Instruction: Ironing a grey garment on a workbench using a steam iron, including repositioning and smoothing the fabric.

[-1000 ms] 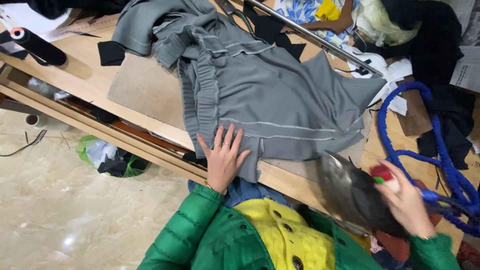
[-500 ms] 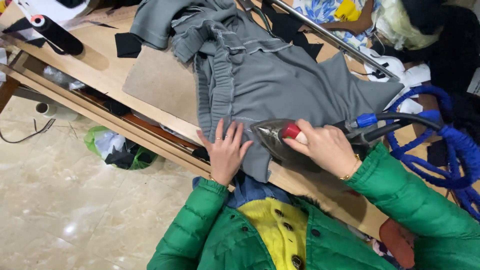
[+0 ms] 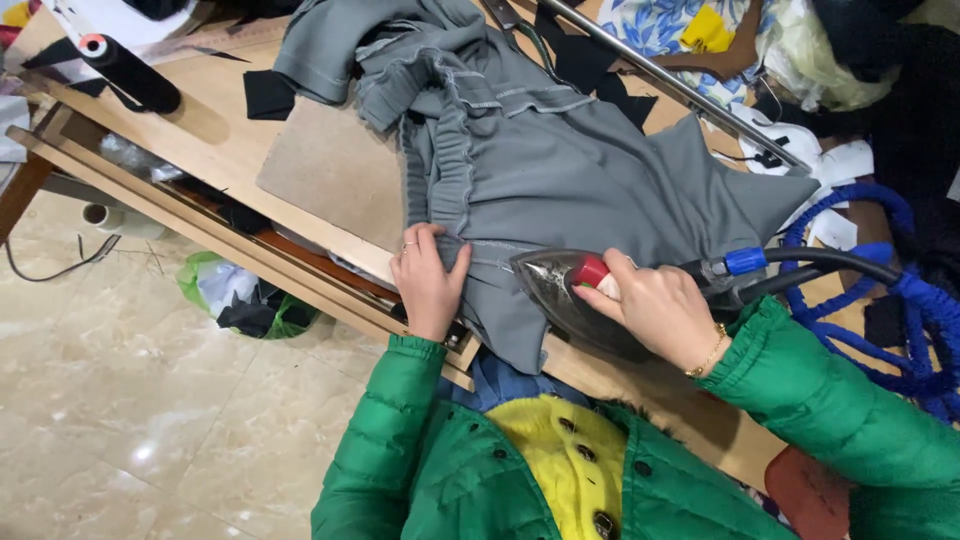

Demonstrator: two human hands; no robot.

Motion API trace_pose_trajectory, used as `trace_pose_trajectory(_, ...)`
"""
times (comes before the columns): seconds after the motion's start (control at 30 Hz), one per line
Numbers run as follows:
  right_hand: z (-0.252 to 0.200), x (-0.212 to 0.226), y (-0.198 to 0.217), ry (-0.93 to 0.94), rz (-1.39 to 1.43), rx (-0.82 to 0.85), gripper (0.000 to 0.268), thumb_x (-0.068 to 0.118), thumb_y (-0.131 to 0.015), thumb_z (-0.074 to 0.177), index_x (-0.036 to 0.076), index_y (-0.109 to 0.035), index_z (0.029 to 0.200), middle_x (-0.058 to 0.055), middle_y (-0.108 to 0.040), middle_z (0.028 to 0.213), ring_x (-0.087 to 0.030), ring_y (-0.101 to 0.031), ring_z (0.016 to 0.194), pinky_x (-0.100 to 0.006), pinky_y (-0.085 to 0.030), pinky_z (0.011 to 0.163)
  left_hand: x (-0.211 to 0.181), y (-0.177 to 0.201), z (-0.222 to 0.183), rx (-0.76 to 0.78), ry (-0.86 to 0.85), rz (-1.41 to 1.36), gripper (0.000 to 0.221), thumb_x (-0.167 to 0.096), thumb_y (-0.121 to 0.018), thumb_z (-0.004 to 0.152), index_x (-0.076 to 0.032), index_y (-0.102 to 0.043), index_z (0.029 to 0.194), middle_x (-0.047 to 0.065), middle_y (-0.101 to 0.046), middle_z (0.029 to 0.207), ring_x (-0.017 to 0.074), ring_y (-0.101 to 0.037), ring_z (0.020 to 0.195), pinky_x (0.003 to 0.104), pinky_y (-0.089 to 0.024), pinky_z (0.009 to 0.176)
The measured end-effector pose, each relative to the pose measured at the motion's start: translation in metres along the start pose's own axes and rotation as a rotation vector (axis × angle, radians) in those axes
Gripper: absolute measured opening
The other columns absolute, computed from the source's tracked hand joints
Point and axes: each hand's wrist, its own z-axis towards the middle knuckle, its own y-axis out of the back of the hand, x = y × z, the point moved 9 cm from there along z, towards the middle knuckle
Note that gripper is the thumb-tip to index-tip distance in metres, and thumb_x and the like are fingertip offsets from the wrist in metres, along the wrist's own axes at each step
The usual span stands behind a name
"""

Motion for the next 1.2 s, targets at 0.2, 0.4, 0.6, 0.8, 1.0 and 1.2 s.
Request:
trace_pose_trajectory(0.2,0.020,0.032,0.009,0.053,0.009,-0.058,0.051,0.069,-0.043,0.098,0.019,-0.050,0.104,-0.016,-0.071,0.064,-0.038,-0.076,0.069,-0.044,-0.059,0.069,-0.011,0.008,0.002,0.034,0.003,0.001,0.041,-0.039,-0.074,0.094,-0.016,-0.055,0.122,0.004,-0.053,0.123,0.0352,-0.071,0.095,0.048,-0.041,0.098)
trace_pose_trajectory(0.4,0.008,0.019,0.002,0.035,0.022,-0.002,0.050,0.068,-0.044,0.098,0.019,-0.051,0.107,-0.017,-0.072,0.067,-0.040,-0.076,0.071,-0.046,-0.059,0.072,-0.026,0.021,-0.001,-0.013,-0.057,0.020,0.043,-0.036,-0.075,0.094,-0.013,-0.057,0.127,0.005,-0.055,0.122,0.0311,-0.067,0.105,0.048,-0.038,0.102)
trace_pose_trajectory(0.6,-0.007,0.000,-0.006,-0.022,-0.009,0.052,0.052,0.069,-0.044,0.096,0.019,-0.051,0.107,-0.017,-0.073,0.069,-0.040,-0.076,0.074,-0.046,-0.059,0.075,-0.029,0.023,-0.011,-0.131,-0.151,0.094,0.044,-0.028,-0.080,0.089,-0.013,-0.060,0.125,0.004,-0.055,0.121,0.0260,-0.057,0.113,0.043,-0.035,0.103)
trace_pose_trajectory(0.8,0.008,0.028,0.012,0.035,0.001,-0.077,0.054,0.071,-0.043,0.096,0.018,-0.050,0.103,-0.016,-0.071,0.064,-0.037,-0.076,0.067,-0.044,-0.059,0.070,-0.040,0.023,-0.018,-0.185,-0.221,0.076,0.035,-0.019,-0.077,0.091,-0.010,-0.063,0.122,0.005,-0.056,0.118,0.0276,-0.051,0.123,0.046,-0.032,0.110)
trace_pose_trajectory(1.0,0.007,0.025,0.001,0.051,-0.033,-0.144,0.052,0.069,-0.047,0.096,0.018,-0.050,0.103,-0.013,-0.069,0.063,-0.036,-0.075,0.063,-0.042,-0.059,0.066,-0.070,0.015,-0.022,-0.202,-0.307,-0.007,0.025,-0.010,-0.068,0.096,-0.008,-0.062,0.121,0.007,-0.060,0.115,0.0320,-0.049,0.129,0.057,-0.025,0.117)
trace_pose_trajectory(1.2,-0.025,-0.023,-0.009,-0.093,0.073,0.033,0.054,0.071,-0.044,0.096,0.019,-0.051,0.107,-0.018,-0.074,0.071,-0.040,-0.077,0.075,-0.048,-0.059,0.074,-0.098,-0.008,-0.050,0.032,-0.502,0.007,0.032,-0.011,-0.059,0.099,-0.014,-0.062,0.130,0.004,-0.069,0.124,0.0336,-0.050,0.139,0.076,-0.015,0.115)
